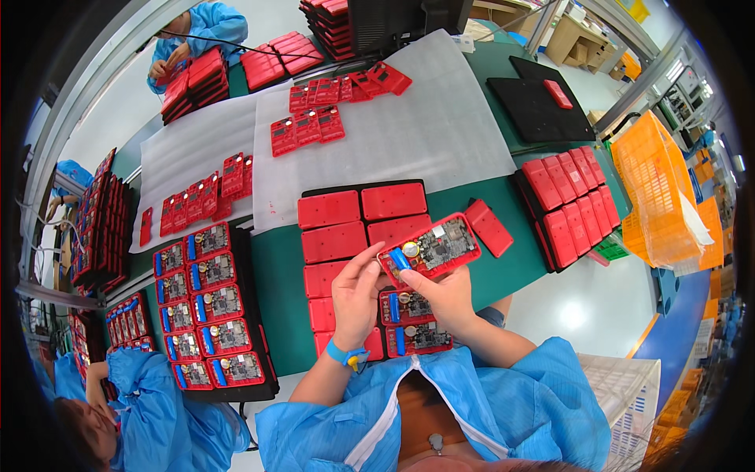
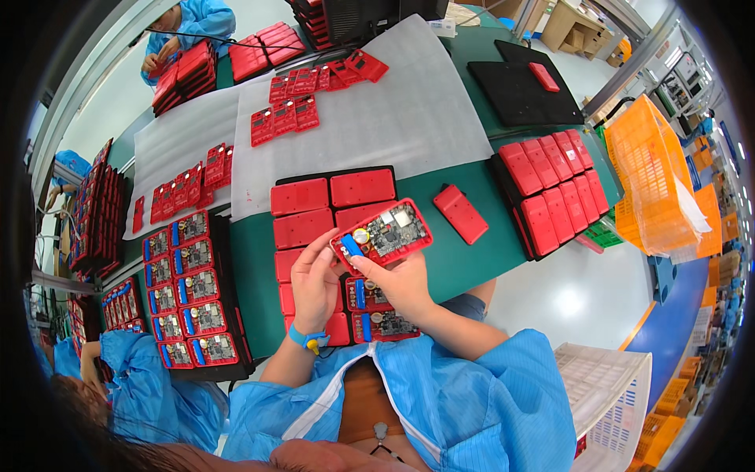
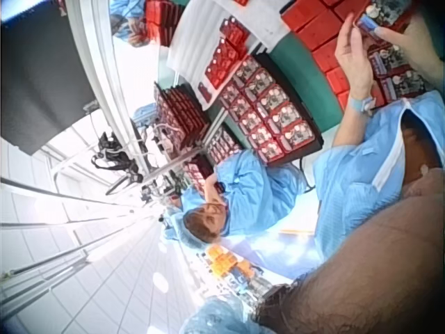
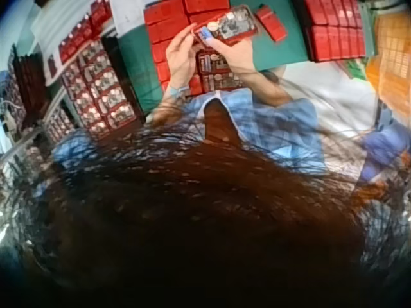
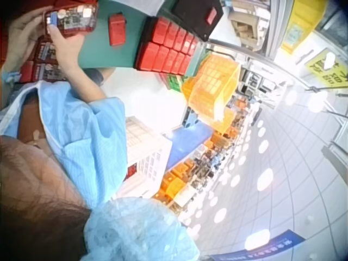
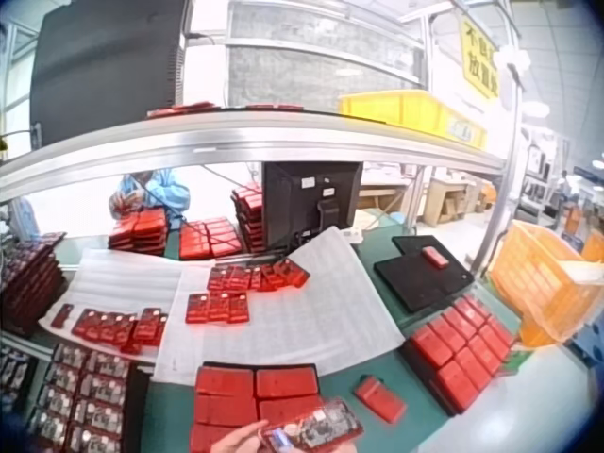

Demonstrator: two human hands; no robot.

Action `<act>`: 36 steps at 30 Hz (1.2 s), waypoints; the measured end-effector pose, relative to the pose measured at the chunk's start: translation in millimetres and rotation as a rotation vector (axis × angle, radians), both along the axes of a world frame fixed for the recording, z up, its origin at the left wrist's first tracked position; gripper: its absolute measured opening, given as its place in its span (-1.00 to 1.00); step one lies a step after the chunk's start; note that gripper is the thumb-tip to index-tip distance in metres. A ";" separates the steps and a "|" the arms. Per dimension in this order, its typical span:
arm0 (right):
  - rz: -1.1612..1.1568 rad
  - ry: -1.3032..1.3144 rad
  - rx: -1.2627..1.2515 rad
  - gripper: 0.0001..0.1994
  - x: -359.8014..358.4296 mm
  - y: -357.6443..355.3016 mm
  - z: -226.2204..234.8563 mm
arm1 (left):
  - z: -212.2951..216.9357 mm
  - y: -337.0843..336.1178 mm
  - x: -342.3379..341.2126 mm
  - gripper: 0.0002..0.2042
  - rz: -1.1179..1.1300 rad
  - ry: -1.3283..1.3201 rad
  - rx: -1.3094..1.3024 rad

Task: The person assembles electronic circuit boards into red plastic housings by hand.

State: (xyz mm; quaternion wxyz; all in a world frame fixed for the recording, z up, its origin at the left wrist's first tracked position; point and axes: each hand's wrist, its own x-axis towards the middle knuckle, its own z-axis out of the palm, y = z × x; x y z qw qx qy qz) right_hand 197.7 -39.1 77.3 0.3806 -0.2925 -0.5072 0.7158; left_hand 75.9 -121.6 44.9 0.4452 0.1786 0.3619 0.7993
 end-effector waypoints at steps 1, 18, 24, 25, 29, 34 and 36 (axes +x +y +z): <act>0.004 0.002 0.001 -0.70 -0.2 1.7 -4.3 | 1.0 0.6 -1.5 -0.68 0.004 0.002 0.001; 0.199 0.090 0.174 -0.69 -76.8 -31.4 -24.6 | -2.3 -74.1 -27.0 -0.58 0.825 1.357 -0.525; 0.323 0.080 0.182 -0.69 -103.3 -55.3 -22.5 | -7.1 -104.8 -40.5 -0.51 0.933 1.305 -0.603; 0.325 0.118 0.172 -0.70 -107.2 -59.5 -21.5 | -8.0 -108.3 -41.7 -0.51 0.947 1.302 -0.608; 0.374 0.148 0.171 -0.71 -116.2 -70.3 -23.3 | -12.7 -117.1 -45.7 -0.46 0.948 1.322 -0.627; 0.381 0.124 0.185 -0.69 -119.7 -73.8 -22.5 | -13.9 -121.9 -46.9 -0.43 0.987 1.250 -0.579; 0.387 0.128 0.183 -0.69 -120.4 -74.6 -23.4 | -11.8 -121.8 -49.0 -0.44 0.944 1.357 -0.631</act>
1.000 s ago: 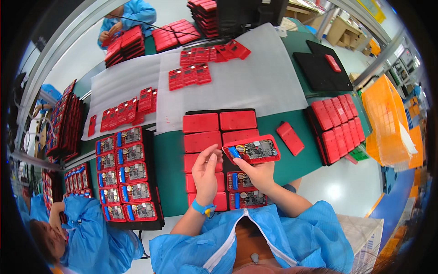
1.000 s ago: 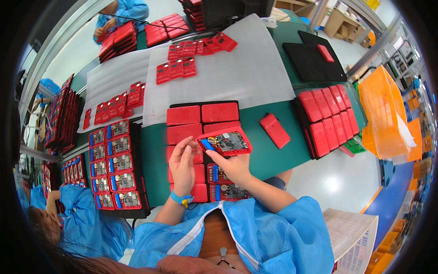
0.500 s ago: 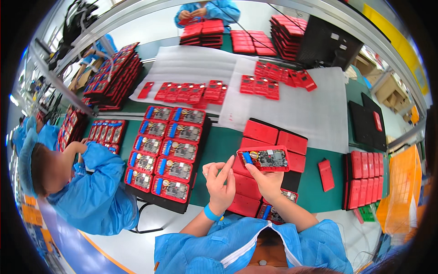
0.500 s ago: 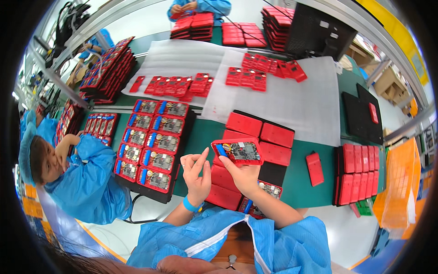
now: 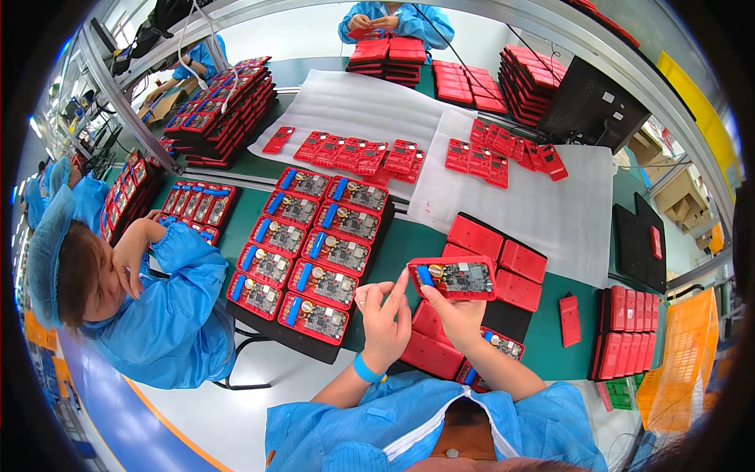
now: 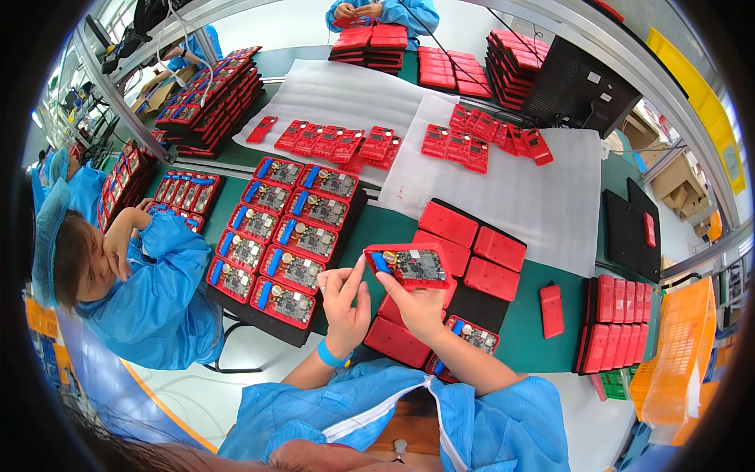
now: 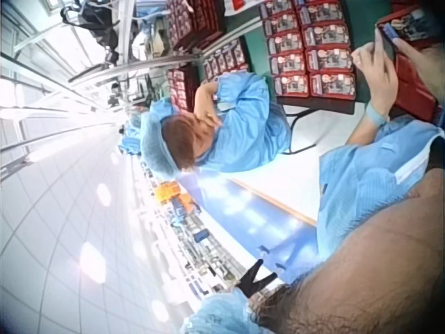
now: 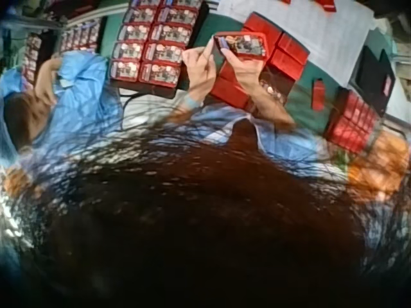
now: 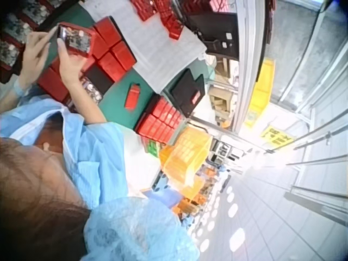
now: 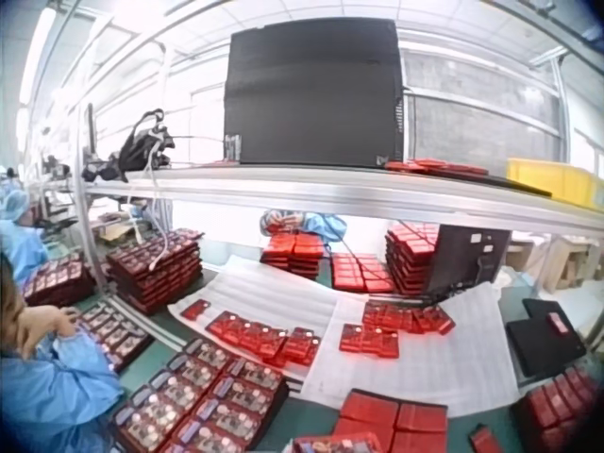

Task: The person assembles electronic circuit boards into red plastic housings by hand.

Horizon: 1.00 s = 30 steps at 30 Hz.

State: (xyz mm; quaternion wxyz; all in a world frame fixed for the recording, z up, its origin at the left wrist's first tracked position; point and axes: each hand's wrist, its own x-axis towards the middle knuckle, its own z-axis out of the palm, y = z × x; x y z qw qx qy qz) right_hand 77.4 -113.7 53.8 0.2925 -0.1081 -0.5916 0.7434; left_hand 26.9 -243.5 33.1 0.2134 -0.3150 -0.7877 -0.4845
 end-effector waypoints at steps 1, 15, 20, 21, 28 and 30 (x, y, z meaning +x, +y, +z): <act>0.007 0.005 -0.004 -0.70 -0.2 -0.8 -0.2 | -0.5 -0.1 0.4 -0.44 0.000 0.000 0.002; -0.049 0.167 0.796 -0.69 4.3 9.8 5.0 | 8.6 -7.4 -2.0 -0.52 0.011 0.034 0.193; 0.028 0.135 0.479 -0.67 11.4 7.7 3.5 | 20.4 -14.3 -6.2 -0.59 0.006 0.113 0.178; 0.084 0.062 0.224 -0.63 14.2 6.4 3.5 | 21.8 -15.2 -7.5 -0.62 -0.059 0.101 0.245; 0.472 0.000 -0.554 -0.60 5.9 29.8 -7.5 | 28.9 -3.5 -4.3 -0.79 -0.442 -0.739 0.727; 0.523 -0.033 -0.622 -0.59 8.7 39.2 -23.5 | 36.0 2.7 -7.9 -0.77 -0.556 -0.873 0.817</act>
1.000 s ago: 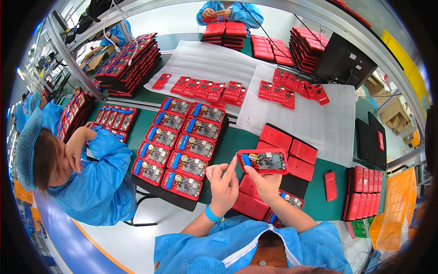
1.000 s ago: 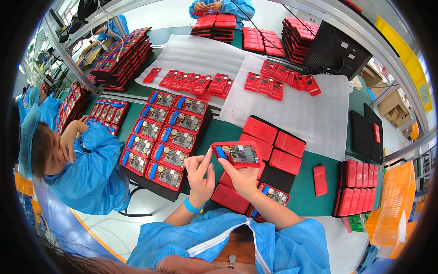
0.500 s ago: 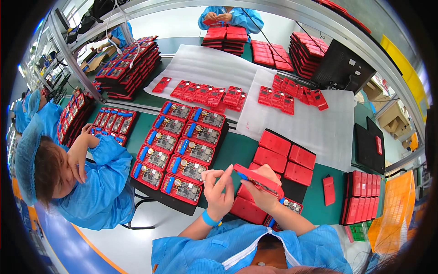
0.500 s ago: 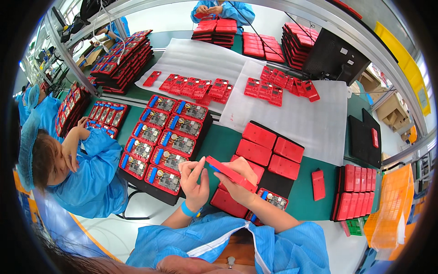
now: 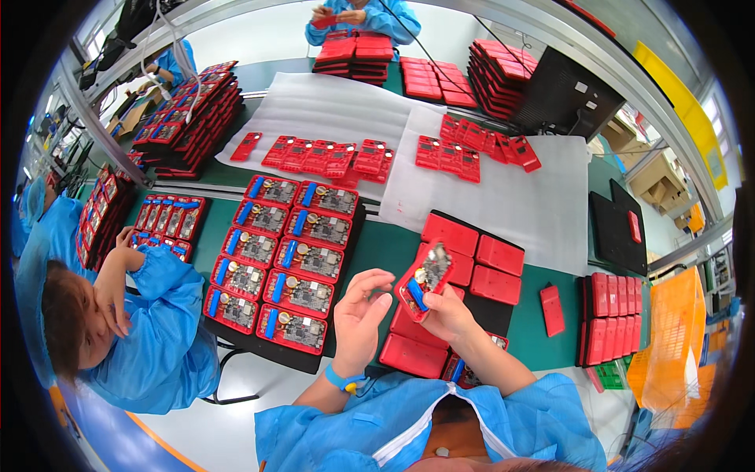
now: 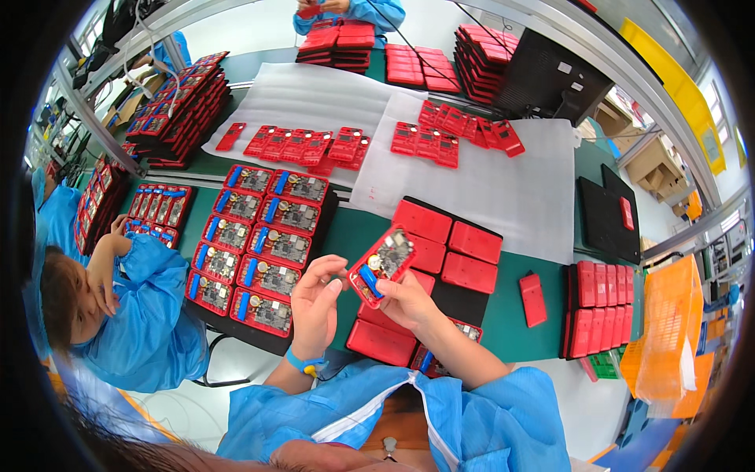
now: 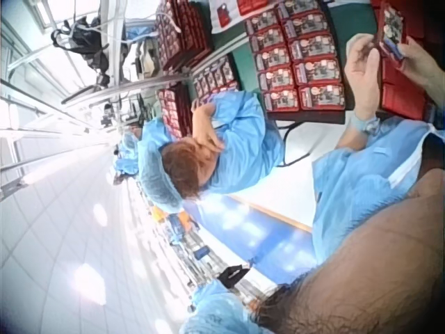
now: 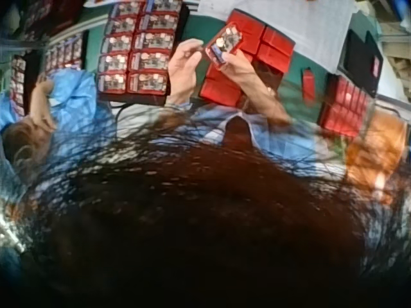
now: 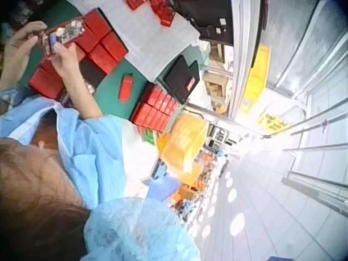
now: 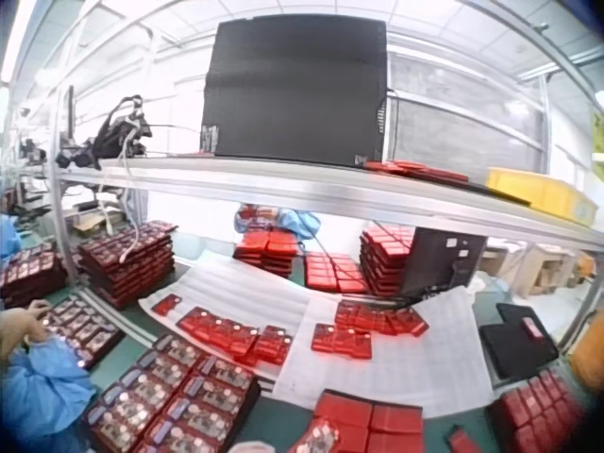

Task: The person assembles electronic circuit boards into red plastic housings by hand.

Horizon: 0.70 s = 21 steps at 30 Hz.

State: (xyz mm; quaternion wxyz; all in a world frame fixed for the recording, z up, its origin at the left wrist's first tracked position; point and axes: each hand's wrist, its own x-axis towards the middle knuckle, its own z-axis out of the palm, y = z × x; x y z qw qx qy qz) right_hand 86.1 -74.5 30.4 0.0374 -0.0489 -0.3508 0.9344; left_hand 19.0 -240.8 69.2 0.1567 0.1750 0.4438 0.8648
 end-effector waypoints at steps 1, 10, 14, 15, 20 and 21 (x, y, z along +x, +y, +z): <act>0.065 -0.033 -0.071 -0.54 0.0 2.2 -2.0 | 1.5 0.6 -0.4 -0.77 -0.010 -0.005 -0.001; 0.182 0.003 -0.307 -0.56 2.2 3.1 -8.3 | -4.2 6.4 3.8 -0.75 -0.252 -0.309 0.053; 0.216 0.002 -0.352 -0.57 3.6 4.6 -14.3 | -0.3 7.3 5.1 -0.74 -0.286 -0.356 0.073; 0.202 -0.005 -0.348 -0.57 4.3 4.8 -13.9 | -0.3 7.9 5.5 -0.73 -0.279 -0.351 0.074; 0.188 -0.031 -0.319 -0.57 9.6 8.0 -13.3 | -1.5 8.8 7.3 -0.76 -0.289 -0.368 0.091; 0.178 -0.040 -0.310 -0.56 10.6 7.9 -12.3 | -1.6 9.5 8.0 -0.76 -0.282 -0.370 0.101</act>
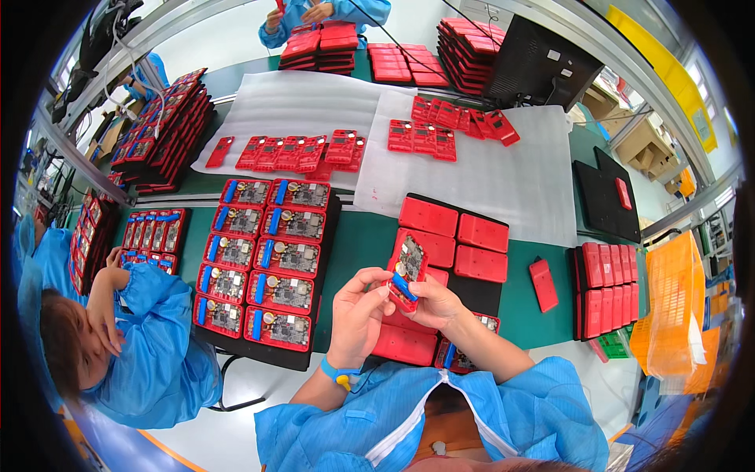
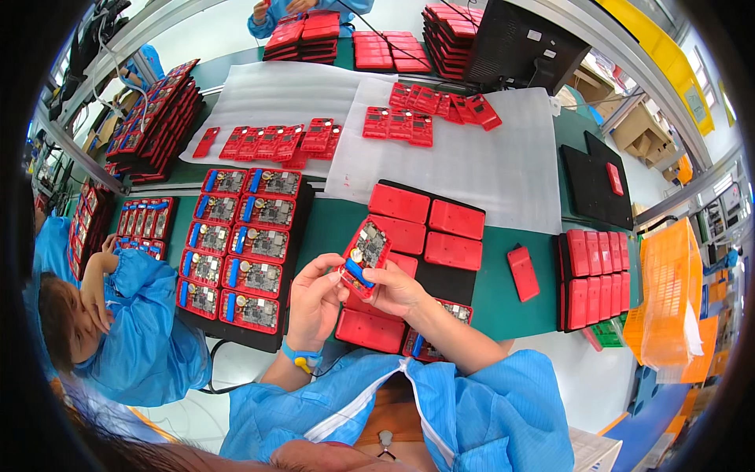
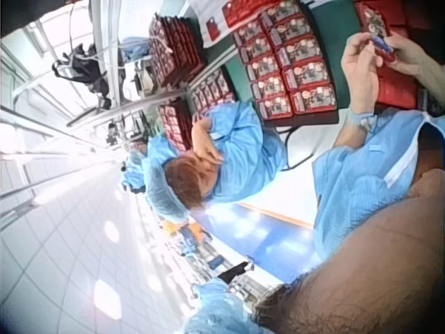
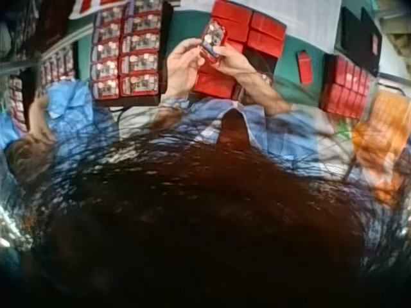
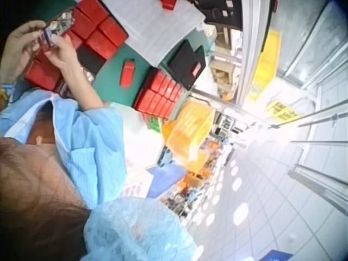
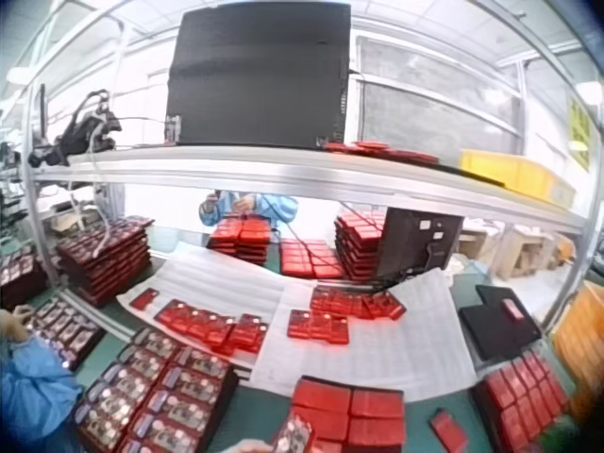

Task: The person assembles electronic circuit boards into red plastic housings by hand.

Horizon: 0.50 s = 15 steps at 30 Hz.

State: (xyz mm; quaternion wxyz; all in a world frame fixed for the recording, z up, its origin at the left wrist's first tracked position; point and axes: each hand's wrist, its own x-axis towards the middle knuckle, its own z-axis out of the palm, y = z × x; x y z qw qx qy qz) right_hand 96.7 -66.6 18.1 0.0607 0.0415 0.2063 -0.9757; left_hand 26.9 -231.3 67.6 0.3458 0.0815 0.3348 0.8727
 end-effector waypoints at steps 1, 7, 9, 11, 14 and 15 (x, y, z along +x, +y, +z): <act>-0.004 0.001 -0.002 -0.56 0.8 0.2 -0.3 | 0.1 0.3 0.4 -0.76 -0.004 0.001 -0.002; 0.027 0.045 -0.062 -0.55 5.2 2.9 -1.0 | 4.2 2.0 3.7 -0.78 -0.084 -0.019 0.054; 0.012 0.033 -0.064 -0.55 5.6 3.0 -2.4 | 4.4 2.6 3.6 -0.79 -0.081 -0.017 0.051; -0.009 0.021 -0.052 -0.56 6.6 1.9 -0.6 | 2.9 3.4 3.5 -0.79 -0.073 -0.001 0.047; -0.021 0.003 -0.016 -0.57 7.6 1.3 4.0 | -0.3 3.7 2.4 -0.80 -0.067 0.019 0.043; -0.013 -0.002 0.009 -0.58 8.5 1.6 5.0 | -1.1 4.0 2.4 -0.80 -0.068 0.023 0.043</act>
